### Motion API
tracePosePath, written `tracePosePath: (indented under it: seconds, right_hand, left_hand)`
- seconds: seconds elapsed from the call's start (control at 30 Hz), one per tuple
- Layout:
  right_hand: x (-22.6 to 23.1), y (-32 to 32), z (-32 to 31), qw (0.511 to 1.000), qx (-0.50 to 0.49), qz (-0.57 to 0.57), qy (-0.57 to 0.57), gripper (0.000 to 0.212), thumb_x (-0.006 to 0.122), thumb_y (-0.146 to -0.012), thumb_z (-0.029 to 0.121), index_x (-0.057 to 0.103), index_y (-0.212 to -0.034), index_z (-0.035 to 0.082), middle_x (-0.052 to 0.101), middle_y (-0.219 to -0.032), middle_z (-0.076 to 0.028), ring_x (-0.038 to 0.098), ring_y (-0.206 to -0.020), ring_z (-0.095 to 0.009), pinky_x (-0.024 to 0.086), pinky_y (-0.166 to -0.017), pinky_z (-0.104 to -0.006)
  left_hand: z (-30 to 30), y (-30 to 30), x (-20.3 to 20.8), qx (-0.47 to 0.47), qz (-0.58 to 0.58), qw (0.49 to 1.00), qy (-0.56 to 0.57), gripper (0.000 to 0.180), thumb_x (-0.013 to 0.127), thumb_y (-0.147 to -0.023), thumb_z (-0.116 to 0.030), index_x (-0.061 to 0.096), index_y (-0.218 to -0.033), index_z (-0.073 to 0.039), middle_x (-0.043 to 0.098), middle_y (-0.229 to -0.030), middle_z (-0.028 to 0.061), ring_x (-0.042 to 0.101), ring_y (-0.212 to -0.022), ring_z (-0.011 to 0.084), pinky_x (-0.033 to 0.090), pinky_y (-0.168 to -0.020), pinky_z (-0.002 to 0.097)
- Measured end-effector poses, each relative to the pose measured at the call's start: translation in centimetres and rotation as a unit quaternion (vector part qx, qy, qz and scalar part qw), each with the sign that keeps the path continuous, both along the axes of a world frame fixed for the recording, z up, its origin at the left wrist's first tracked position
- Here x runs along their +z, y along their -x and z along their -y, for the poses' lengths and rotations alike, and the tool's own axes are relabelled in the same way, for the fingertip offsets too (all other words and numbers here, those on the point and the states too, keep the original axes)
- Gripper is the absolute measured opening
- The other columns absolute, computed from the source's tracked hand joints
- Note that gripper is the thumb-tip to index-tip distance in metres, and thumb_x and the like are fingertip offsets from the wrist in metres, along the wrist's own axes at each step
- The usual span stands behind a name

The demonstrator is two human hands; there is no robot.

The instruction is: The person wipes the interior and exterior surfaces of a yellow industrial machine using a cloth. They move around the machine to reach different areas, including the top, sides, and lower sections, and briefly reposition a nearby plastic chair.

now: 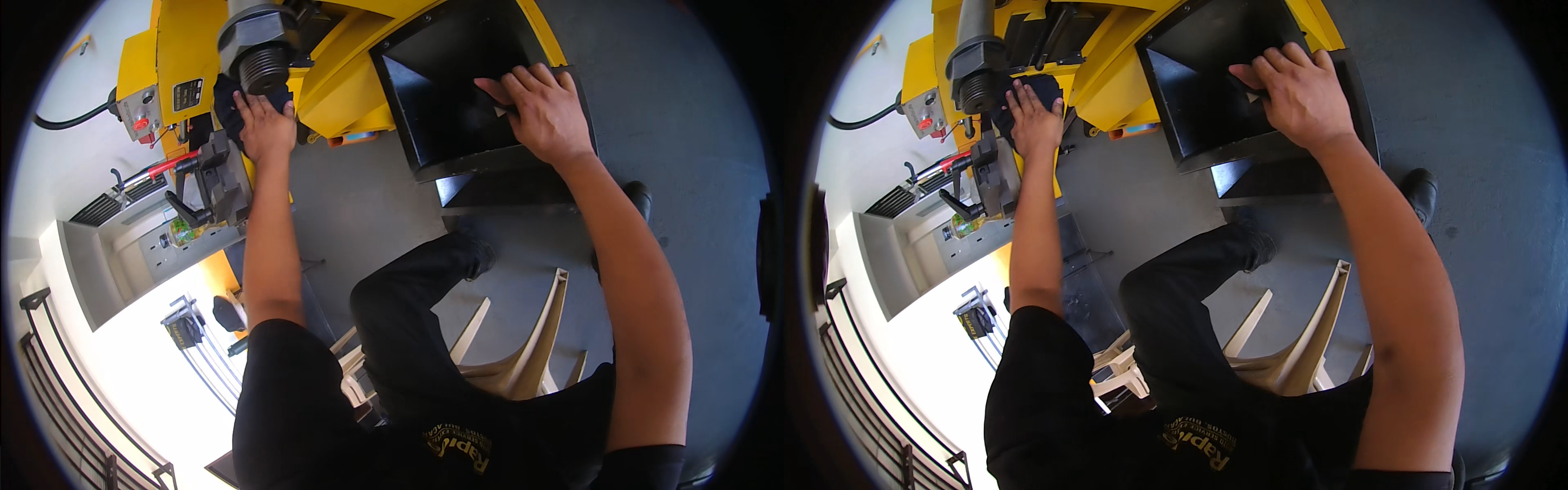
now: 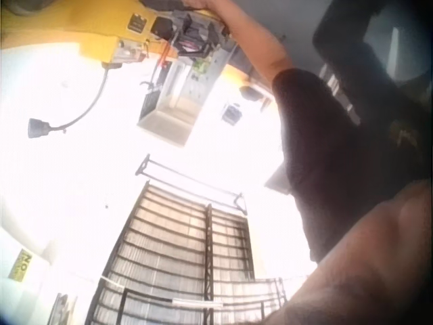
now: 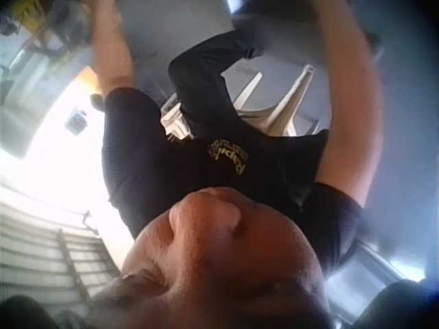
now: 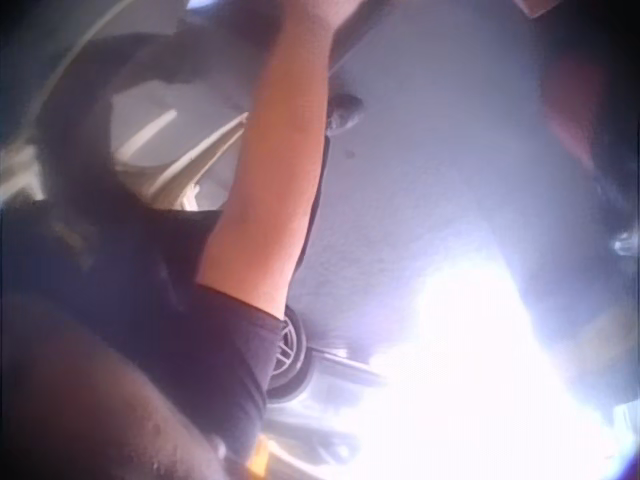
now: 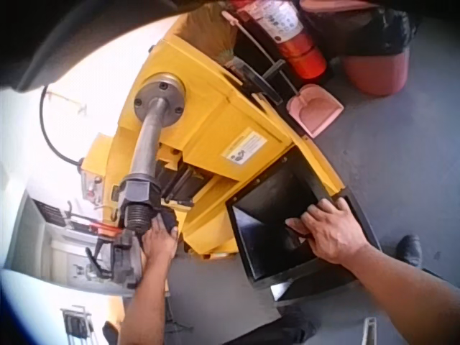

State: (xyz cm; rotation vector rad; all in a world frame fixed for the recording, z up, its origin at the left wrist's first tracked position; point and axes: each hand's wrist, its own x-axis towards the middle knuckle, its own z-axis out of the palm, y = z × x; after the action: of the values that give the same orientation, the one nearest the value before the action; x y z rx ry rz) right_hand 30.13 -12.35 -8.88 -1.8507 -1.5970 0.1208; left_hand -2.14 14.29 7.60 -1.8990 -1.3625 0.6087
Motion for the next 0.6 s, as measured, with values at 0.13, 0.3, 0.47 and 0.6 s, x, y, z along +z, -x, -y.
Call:
tracePosePath:
  seconds: [0.13, 0.3, 0.47, 0.6]
  right_hand:
    - [0.2, 0.4, -0.2, 1.000, -0.003, 0.022, 0.004, 0.031, 0.073, -0.081, 0.017, 0.065, -0.110, 0.012, 0.065, -0.110, -0.001, 0.060, -0.113, -0.023, 0.045, -0.092, -0.0422]
    - [0.8, 1.0, -0.6, 1.000, 0.006, 0.012, 0.002, 0.029, 0.072, -0.081, 0.017, 0.064, -0.108, 0.012, 0.065, -0.109, -0.001, 0.061, -0.112, -0.024, 0.046, -0.091, -0.0423]
    - [-0.6, 0.4, -0.2, 1.000, 0.003, 0.019, -0.001, 0.030, 0.071, -0.083, 0.018, 0.064, -0.111, 0.012, 0.066, -0.110, -0.002, 0.061, -0.113, -0.026, 0.046, -0.092, -0.0444]
    - [1.2, -0.1, 0.1, 0.998, 0.019, 0.035, 0.054, 0.024, 0.071, -0.083, 0.018, 0.070, -0.105, 0.008, 0.069, -0.107, -0.007, 0.062, -0.107, -0.026, 0.048, -0.090, -0.0482]
  left_hand:
    - [0.1, 1.3, -2.0, -0.033, -0.035, 0.998, 0.035, 0.072, 0.046, -0.108, -0.040, 0.026, -0.167, -0.003, 0.008, -0.179, 0.0089, 0.004, -0.165, 0.0296, 0.049, -0.111, 0.0500]
    - [1.4, 2.9, -3.7, -0.004, -0.045, 0.993, 0.110, 0.069, 0.049, -0.106, -0.029, 0.026, -0.168, -0.007, 0.010, -0.179, 0.0030, 0.011, -0.165, 0.0248, 0.048, -0.112, 0.0477]
    - [6.8, 3.7, 0.8, -0.059, 0.018, 0.996, 0.068, 0.072, 0.059, -0.103, -0.028, 0.030, -0.166, -0.008, 0.014, -0.179, 0.0011, 0.012, -0.164, 0.0254, 0.046, -0.115, 0.0474]
    - [14.9, 5.7, 4.4, -0.025, -0.008, 0.996, 0.079, 0.077, 0.063, -0.100, -0.032, 0.033, -0.164, -0.004, 0.016, -0.177, 0.0064, 0.012, -0.164, 0.0307, 0.042, -0.121, 0.0441]
